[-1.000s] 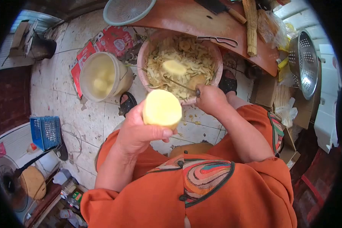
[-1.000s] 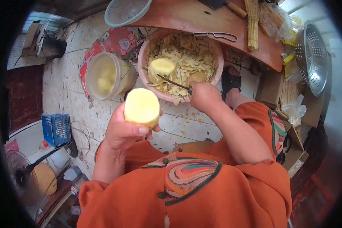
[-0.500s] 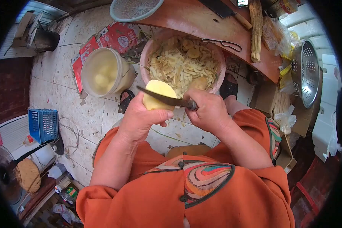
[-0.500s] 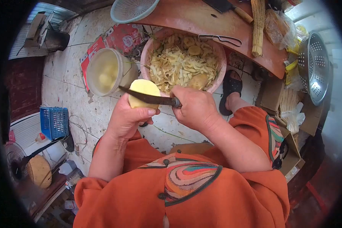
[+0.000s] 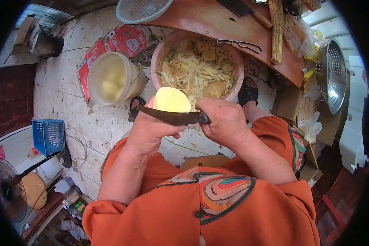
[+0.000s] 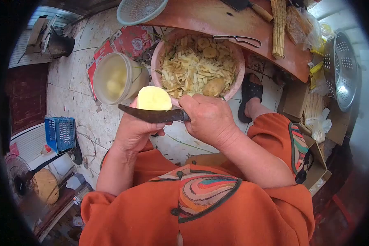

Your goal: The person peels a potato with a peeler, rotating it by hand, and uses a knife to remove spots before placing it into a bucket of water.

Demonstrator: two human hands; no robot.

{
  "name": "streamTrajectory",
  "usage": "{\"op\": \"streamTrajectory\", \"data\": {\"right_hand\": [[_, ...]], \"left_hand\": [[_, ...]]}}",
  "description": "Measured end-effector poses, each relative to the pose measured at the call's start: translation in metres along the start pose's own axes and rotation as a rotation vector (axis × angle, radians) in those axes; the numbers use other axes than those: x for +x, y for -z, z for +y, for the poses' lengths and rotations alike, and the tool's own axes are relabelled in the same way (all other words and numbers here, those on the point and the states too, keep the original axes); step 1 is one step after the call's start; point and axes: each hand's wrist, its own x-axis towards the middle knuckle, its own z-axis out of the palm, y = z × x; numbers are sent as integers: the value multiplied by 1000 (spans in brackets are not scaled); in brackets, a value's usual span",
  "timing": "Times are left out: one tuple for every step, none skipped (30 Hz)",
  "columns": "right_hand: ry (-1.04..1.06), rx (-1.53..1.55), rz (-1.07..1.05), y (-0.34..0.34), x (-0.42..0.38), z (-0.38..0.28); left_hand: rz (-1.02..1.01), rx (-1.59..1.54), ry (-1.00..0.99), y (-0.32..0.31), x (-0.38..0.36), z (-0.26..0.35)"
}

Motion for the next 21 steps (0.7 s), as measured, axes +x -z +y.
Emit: {"op": "streamTrajectory", "data": {"right_hand": [[-2, 1, -1, -1, 0, 2], [-38, -17, -20, -1, 0, 4], [-74, -35, -39, -2, 1, 6], [-76, -35, -39, -2, 1, 8], [-55, -24, -14, -3, 2, 9], [-35, -12, 10, -4, 2, 12], [-34, -11, 9, -6, 3, 17], [-100, -40, 12, -9, 3, 24], [-166, -70, 17, -10, 5, 30], [-277, -98, -25, -7, 8, 36], [-282, -101, -23, -6, 8, 39], [-343, -97, -48, -6, 10, 41], [-398, -91, -79, -6, 12, 42], [-414, -80, -103, -5, 14, 40], [-413, -79, -107, -5, 15, 39], [-430, -64, -128, -6, 15, 37], [-444, -50, -149, -6, 16, 35], [-440, -51, -148, -7, 17, 34], [-424, 21, -101, -7, 18, 32], [-407, 94, -56, -8, 18, 31], [-404, 95, -59, -8, 19, 29]], "left_hand": [[13, 35, 35, -2, -1, 2], [12, 35, 37, -1, -1, 2], [8, 33, 62, 0, -2, 1], [4, 30, 87, 1, -3, 1], [4, 29, 87, 2, -4, 2], [1, 22, 83, 1, -5, 3], [-1, 17, 79, 1, -7, 4], [-1, 18, 80, 2, -10, 6], [-45, -12, 73, 2, -13, 9], [-90, -41, 68, 2, -15, 12], [-96, -40, 69, 1, -15, 14], [-69, -37, 75, 1, -15, 15], [-36, -38, 77, 2, -16, 16], [-31, -43, 74, 3, -15, 14], [-10, -57, 43, 3, -14, 12], [8, -66, 13, 4, -13, 10], [7, -65, 13, 5, -12, 8], [14, -39, -25, 6, -12, 6], [22, -14, -64, 6, -11, 5], [25, -15, -68, 6, -11, 5], [32, 6, -83, 6, -10, 5]]}}
